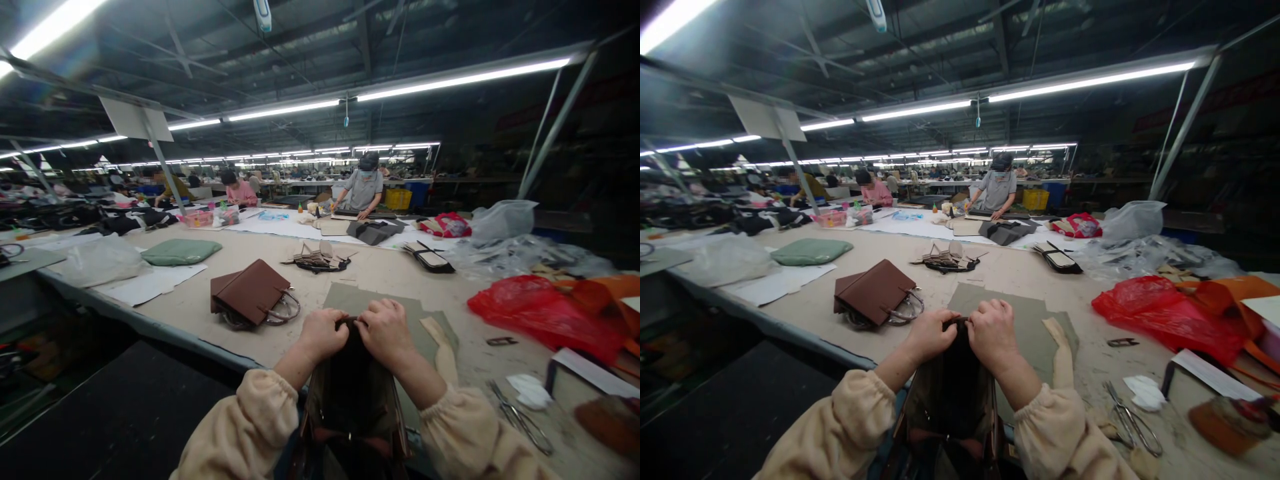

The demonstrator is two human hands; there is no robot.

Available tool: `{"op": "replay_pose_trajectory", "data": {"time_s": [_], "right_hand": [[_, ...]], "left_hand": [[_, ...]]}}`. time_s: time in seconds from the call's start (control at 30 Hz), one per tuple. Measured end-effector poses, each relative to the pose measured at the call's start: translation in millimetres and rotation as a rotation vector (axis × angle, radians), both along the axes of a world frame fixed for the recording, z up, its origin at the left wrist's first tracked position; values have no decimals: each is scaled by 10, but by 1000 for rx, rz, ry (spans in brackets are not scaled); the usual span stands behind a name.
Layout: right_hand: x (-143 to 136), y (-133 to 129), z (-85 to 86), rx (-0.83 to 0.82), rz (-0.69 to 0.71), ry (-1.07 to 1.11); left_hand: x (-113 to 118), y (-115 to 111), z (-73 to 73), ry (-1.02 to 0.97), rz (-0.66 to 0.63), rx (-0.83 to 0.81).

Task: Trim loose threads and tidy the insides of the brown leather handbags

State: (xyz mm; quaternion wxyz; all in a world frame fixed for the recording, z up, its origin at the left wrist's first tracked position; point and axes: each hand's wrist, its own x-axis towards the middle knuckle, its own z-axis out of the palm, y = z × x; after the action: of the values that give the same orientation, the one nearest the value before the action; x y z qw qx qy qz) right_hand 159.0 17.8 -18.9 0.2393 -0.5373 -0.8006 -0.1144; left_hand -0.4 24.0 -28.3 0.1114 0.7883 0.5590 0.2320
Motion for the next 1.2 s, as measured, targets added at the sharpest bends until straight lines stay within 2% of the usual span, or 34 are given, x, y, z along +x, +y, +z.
{"op": "replay_pose_trajectory", "data": {"time_s": [0.1,0.43,1.07,1.2], "right_hand": [[-4,-8,-3,4,-2,-4],[-16,-26,-18,21,-8,-21],[-15,-23,-12,45,-44,-28],[-14,-15,-16,35,-28,-15]], "left_hand": [[-10,17,20,17,-35,-13],[13,60,41,133,38,-73],[18,83,4,94,-96,-2],[-7,119,15,142,-79,-16]]}}
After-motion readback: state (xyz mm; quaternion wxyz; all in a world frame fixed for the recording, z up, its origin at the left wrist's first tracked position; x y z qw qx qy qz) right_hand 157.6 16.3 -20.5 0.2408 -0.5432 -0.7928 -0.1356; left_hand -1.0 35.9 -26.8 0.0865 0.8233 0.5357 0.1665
